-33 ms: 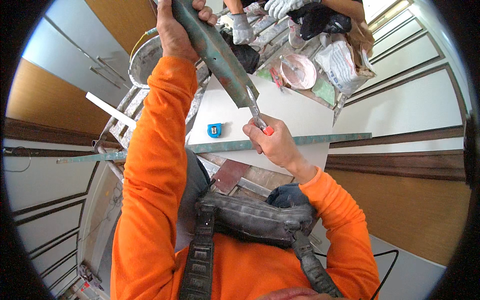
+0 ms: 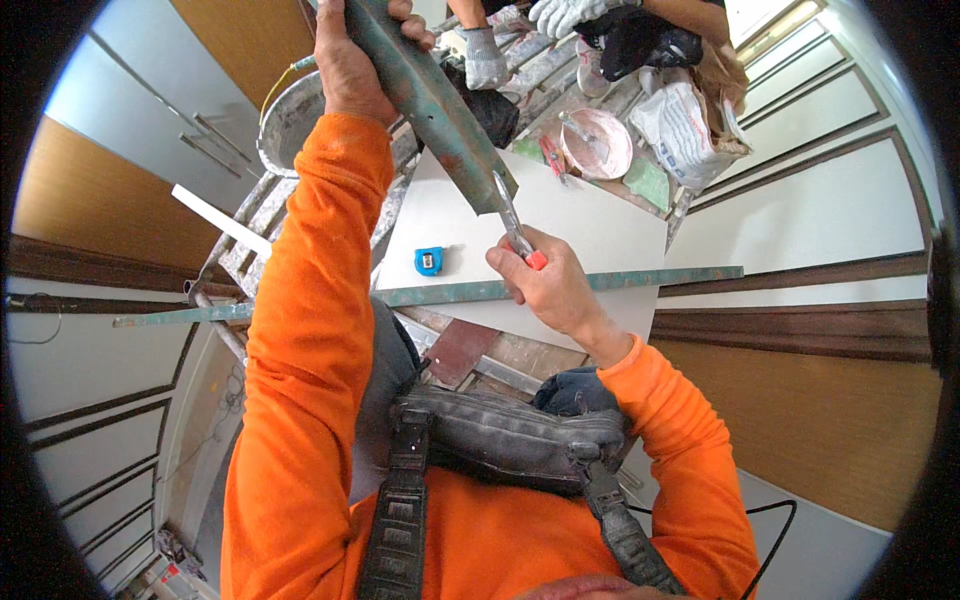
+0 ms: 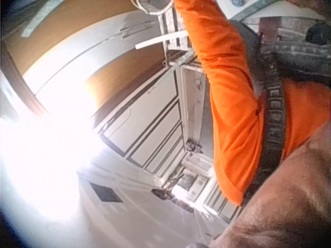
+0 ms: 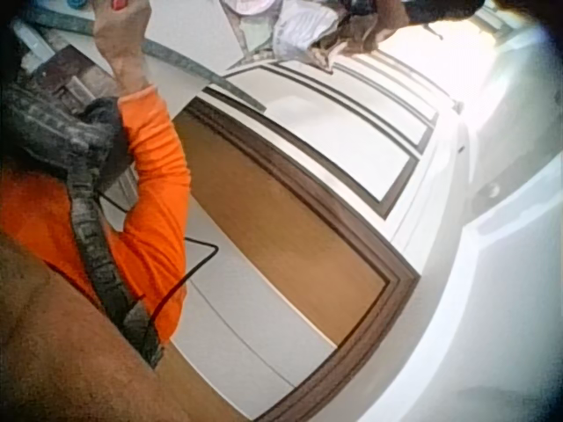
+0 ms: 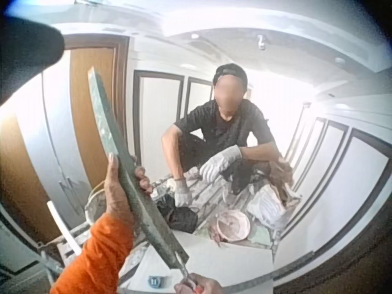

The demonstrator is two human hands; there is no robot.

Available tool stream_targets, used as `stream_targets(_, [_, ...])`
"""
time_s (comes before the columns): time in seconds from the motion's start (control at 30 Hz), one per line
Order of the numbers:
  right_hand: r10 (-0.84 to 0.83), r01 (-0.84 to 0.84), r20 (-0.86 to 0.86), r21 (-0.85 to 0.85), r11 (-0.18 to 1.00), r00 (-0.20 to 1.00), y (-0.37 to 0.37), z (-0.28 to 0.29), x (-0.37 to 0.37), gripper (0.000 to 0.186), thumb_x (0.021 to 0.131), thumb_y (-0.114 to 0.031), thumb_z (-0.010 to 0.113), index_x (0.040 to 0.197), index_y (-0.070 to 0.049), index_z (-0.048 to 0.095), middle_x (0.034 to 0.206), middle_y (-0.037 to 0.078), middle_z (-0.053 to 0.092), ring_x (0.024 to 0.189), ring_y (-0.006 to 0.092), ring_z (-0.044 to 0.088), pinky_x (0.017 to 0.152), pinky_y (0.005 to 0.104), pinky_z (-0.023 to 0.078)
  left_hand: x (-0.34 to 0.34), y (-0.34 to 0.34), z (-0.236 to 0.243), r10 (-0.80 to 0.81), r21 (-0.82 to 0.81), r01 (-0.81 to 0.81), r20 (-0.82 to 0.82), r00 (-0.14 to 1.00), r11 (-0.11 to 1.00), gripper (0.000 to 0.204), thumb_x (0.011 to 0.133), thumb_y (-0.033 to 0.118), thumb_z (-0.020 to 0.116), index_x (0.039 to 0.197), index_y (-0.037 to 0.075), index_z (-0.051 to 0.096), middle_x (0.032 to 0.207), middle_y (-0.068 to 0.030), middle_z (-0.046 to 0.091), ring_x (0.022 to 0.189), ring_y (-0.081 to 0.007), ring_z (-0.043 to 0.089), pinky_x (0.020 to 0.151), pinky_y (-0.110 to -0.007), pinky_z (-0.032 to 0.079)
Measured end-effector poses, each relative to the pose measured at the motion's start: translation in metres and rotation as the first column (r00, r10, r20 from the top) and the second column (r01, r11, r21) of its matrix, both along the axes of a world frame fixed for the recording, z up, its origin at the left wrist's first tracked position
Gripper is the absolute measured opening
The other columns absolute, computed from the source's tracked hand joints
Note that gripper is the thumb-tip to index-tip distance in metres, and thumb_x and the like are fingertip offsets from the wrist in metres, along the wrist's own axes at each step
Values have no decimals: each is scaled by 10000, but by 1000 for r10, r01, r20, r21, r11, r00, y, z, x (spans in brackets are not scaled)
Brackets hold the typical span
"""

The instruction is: The person uses shears to cut a curved metal profile and then measures a piece of white material with a tape measure.

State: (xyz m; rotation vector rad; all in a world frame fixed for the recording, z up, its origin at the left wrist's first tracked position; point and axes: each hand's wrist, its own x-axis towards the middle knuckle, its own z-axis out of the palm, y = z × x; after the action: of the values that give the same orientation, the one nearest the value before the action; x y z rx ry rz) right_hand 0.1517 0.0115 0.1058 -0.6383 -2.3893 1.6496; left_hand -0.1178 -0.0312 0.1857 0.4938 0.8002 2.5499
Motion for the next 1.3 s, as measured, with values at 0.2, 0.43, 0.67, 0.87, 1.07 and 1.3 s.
stream_targets(0.2, [-132, 129, -15, 332, 934, 991, -1, -6, -3, 270, 887, -215, 709, 1012, 10, 629, 835, 203, 676, 767, 363, 689, 695, 423, 532, 2, 11, -30, 321, -406, -268, 66, 945, 874, 439, 1067, 483, 433, 1155, 60, 515, 919, -148, 629, 748, -275, 639, 647, -454, 571])
stream_targets(0.43, [-24, 23, 7, 144, 989, 1000, 14, -14, 6, 314, 877, -169, 683, 1126, 10, 619, 948, 182, 681, 842, 305, 688, 783, 375, 545, -30, 0, -37, 210, -221, -188, 82, 974, 957, 555, 1078, 545, 296, 1156, 32, 494, 921, -129, 587, 731, -246, 567, 639, -428, 513])
stream_targets(0.67, [92, -101, -54, -203, 974, 994, 16, -4, 0, 283, 920, -175, 651, 1130, 15, 648, 945, 93, 678, 862, 174, 635, 837, 311, 518, -41, 0, -45, 34, -144, -30, 27, 999, 989, 617, 1075, 567, 294, 1124, -7, 516, 927, -138, 554, 744, -250, 546, 643, -404, 505])
stream_targets(0.87, [168, -167, -16, -244, 955, 986, 19, 0, -1, 299, 941, -147, 618, 1206, -10, 619, 951, 39, 673, 852, 103, 612, 741, 259, 496, -6, 15, -27, 119, -152, -100, 122, 985, 983, 545, 1023, 611, 455, 1010, 77, 565, 778, -63, 564, 580, -205, 566, 520, -338, 512])
stream_targets(1.07, [179, -179, -50, -512, 840, 983, 13, 4, -1, 254, 942, -167, 662, 1153, -25, 657, 902, 21, 659, 798, 88, 565, 722, 255, 466, -1, 14, -22, 89, -50, -84, 106, 990, 995, 540, 1037, 606, 421, 1003, 83, 553, 802, -70, 561, 614, -206, 558, 524, -341, 499])
stream_targets(1.3, [194, -215, -96, -513, 831, 976, 13, 6, -1, 314, 941, -104, 635, 1239, -9, 615, 981, 20, 659, 862, 87, 578, 780, 251, 472, -8, 11, -26, 38, -33, -35, 90, 995, 999, 601, 1027, 635, 414, 970, 51, 544, 804, -68, 549, 627, -197, 546, 544, -326, 487])
